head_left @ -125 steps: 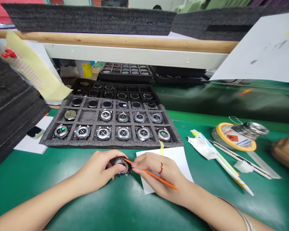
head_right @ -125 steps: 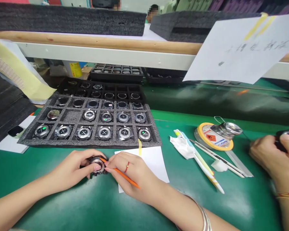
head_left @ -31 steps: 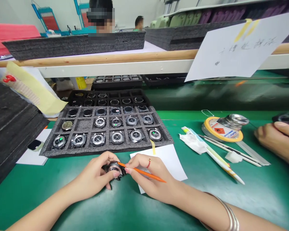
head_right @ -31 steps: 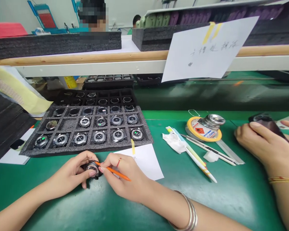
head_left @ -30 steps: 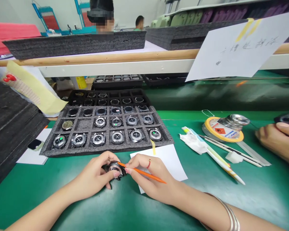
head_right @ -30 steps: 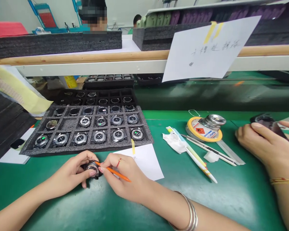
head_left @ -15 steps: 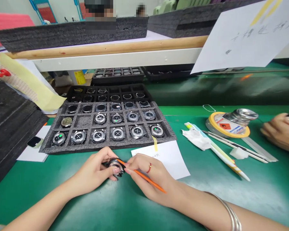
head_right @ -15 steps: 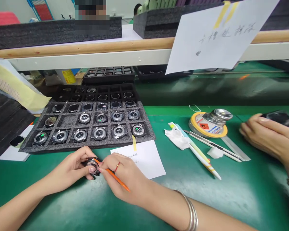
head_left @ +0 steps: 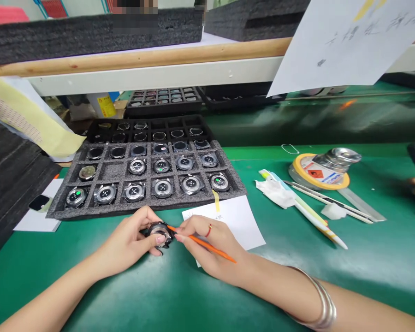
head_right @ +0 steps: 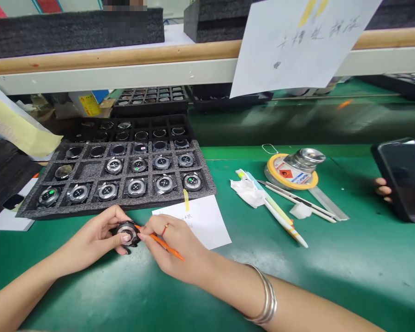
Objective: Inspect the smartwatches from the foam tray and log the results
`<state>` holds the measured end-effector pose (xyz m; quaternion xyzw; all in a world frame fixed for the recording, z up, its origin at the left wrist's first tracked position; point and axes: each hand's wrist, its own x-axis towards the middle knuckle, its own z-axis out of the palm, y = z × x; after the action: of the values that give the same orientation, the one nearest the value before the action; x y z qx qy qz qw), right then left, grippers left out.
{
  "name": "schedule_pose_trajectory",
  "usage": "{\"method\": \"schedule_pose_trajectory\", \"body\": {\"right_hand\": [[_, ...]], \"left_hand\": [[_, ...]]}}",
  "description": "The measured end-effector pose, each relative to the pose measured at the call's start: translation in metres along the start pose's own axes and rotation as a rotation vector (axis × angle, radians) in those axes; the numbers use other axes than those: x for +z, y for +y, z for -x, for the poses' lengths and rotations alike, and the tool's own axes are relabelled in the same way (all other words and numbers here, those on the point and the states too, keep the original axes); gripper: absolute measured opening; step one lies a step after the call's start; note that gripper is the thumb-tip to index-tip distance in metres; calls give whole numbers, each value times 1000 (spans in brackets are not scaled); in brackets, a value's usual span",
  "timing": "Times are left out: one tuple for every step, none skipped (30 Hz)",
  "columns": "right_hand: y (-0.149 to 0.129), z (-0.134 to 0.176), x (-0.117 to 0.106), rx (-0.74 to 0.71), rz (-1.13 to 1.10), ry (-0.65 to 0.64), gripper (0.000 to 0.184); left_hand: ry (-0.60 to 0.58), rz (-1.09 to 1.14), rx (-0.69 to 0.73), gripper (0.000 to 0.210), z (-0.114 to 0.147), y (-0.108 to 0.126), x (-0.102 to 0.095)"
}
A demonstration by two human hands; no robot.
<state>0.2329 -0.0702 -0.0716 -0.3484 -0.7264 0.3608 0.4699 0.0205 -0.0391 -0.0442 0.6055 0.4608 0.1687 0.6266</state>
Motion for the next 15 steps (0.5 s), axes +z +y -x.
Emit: {"method": "schedule_pose_trajectory", "body": {"right_hand": [[0,-2,1,4,-5,3,15],[0,-3,2,2,-8,0,14],[1,-4,3,-2,-10,-6,14],[1,-4,3,-9,-10,-11,14],[1,-3,2,-12,-8,-10,14],[1,-1,1,-9,-4,-5,14],[1,1,0,0,3,2,14],[2,2,-1,8,9,12,14],[2,3,-1,13,15,21,14],[2,2,-1,14,18,23,15],[2,2,0,13,18,22,15],[2,0,1,9,13,17,14],[2,-1,2,6,5,9,14],[2,-2,3,4,-4,1,14],[1,-3,4,4,-10,-3,14]], "left_hand": [[-6,3,-2,28,0,0,0],[-10,8,-2,27,0,0,0],[-10,12,0,27,0,0,0],[-6,14,3,27,0,0,0],[0,15,5,26,0,0,0],[5,15,5,26,0,1,0],[8,13,4,27,0,1,0],[8,12,0,27,0,1,1],[6,11,-4,26,0,1,1],[5,11,-5,26,0,1,1],[5,12,-3,26,0,1,1],[5,14,0,25,0,1,1],[6,15,3,25,0,1,2],[7,18,5,25,0,1,2],[10,21,6,25,0,2,2]]}}
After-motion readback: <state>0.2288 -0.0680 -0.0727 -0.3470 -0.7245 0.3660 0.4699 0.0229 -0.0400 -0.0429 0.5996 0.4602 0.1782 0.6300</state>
